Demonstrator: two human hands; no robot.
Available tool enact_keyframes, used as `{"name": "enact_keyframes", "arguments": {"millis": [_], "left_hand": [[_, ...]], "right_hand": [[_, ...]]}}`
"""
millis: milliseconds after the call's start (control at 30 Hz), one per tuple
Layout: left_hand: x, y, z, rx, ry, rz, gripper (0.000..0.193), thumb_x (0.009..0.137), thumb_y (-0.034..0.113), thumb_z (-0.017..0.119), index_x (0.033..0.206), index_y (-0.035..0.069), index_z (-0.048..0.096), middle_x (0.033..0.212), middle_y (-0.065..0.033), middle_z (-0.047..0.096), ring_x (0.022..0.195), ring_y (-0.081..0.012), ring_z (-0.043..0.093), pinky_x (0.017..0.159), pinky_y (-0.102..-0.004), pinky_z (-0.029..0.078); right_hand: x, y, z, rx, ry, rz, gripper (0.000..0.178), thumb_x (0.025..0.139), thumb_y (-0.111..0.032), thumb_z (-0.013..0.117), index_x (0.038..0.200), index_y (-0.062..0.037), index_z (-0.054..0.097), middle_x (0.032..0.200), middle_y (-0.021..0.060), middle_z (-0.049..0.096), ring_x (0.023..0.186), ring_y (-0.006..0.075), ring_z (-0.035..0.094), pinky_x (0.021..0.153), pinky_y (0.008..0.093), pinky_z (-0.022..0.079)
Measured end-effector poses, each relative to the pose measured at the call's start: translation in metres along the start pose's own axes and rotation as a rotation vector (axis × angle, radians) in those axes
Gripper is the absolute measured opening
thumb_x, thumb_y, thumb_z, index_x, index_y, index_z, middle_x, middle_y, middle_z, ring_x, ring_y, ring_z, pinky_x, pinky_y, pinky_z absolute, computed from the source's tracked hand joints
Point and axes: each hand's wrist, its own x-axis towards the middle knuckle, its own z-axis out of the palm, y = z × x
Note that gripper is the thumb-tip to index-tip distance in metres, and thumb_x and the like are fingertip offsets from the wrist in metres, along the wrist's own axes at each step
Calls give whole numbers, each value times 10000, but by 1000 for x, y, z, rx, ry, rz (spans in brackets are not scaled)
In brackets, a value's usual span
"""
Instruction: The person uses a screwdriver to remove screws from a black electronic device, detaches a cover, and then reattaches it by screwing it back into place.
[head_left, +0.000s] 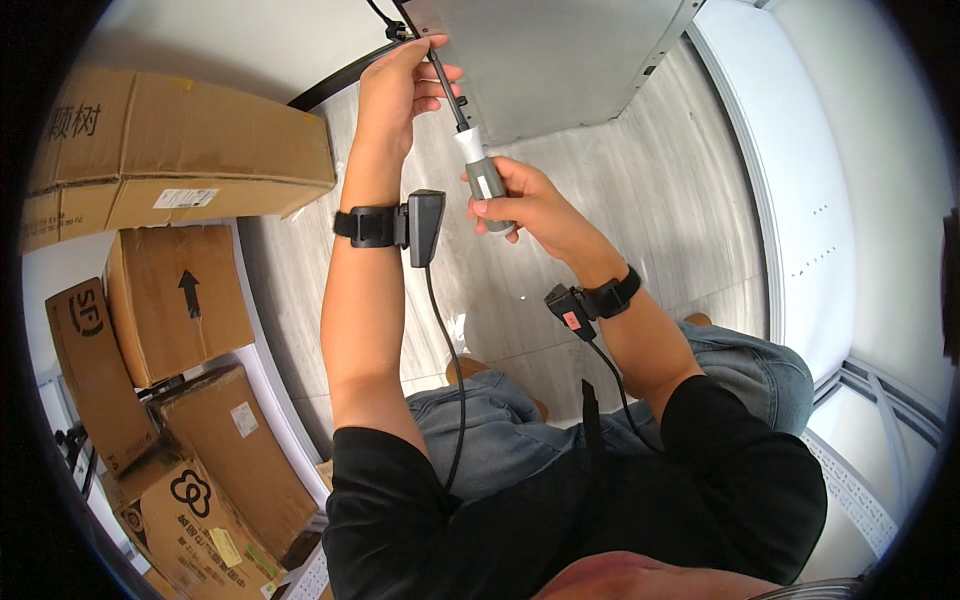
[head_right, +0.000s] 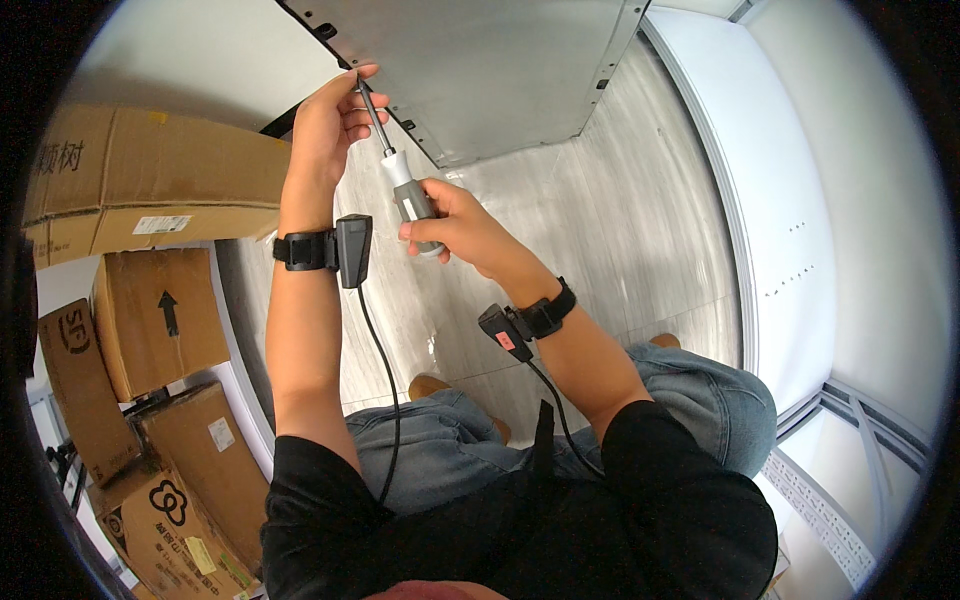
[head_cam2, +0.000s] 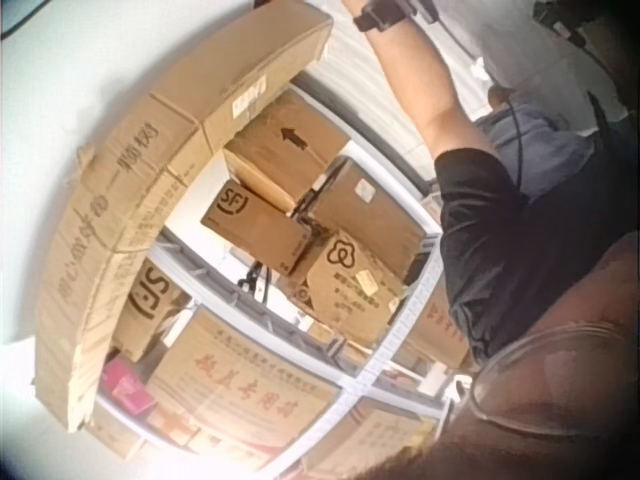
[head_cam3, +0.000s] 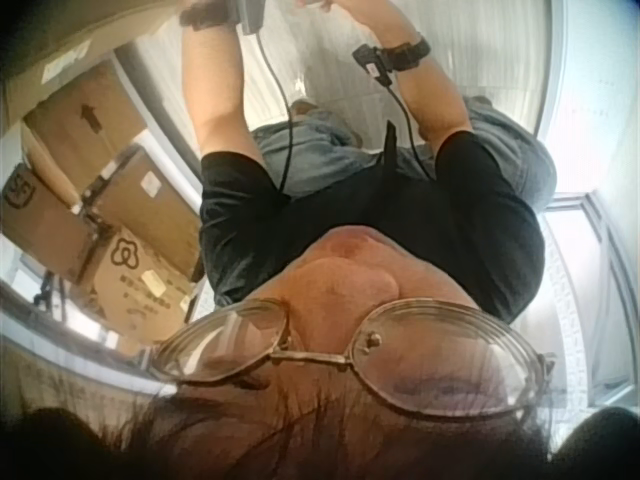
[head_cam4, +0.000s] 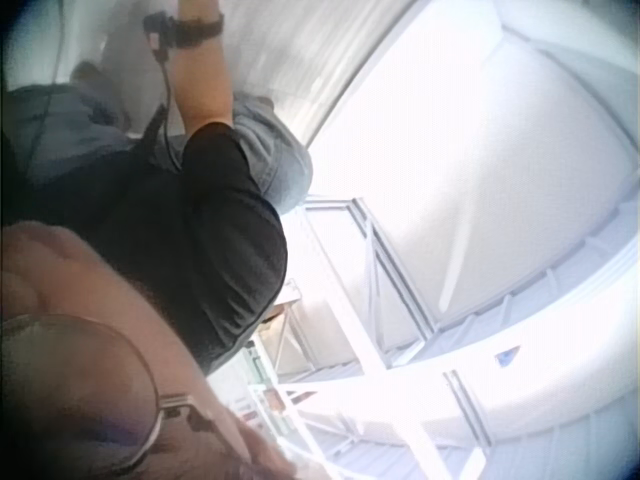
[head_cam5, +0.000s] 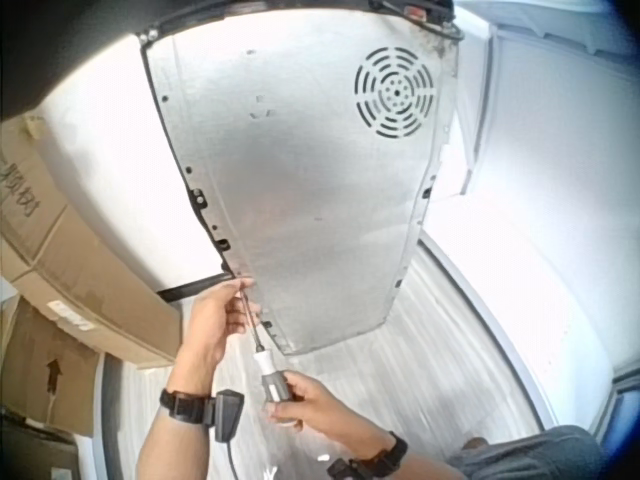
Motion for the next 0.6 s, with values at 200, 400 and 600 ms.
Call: {"name": "enact_keyframes", "arguments": {"millis": [200, 400, 600], "left_hand": [[-1, -10, -9, -144, -91, 38, 306, 947, 182, 433, 1145, -10, 566, 969, -133, 656, 764, -185, 672, 642, -235, 538], [0, -17, -11, -180, -71, 5, 275, 949, 165, 428, 1119, -4, 561, 967, -139, 652, 798, -210, 676, 639, -236, 542], [-3, -13, -12, -222, -133, 31, 241, 947, 153, 447, 1085, -7, 563, 990, -140, 643, 839, -233, 678, 603, -230, 521]], "right_hand": [[0, 6, -13, -9, -29, 97, 357, 869, -264, 503, 1177, -84, 500, 797, -4, 603, 669, 88, 569, 514, 238, 313], [1, 10, -16, -69, -59, 122, 334, 915, -317, 495, 1146, -75, 492, 781, -4, 589, 706, 92, 573, 536, 254, 356], [4, 12, -20, -101, -12, 51, 326, 937, -357, 492, 1064, -58, 512, 746, 16, 569, 678, 118, 554, 595, 280, 432]]}}
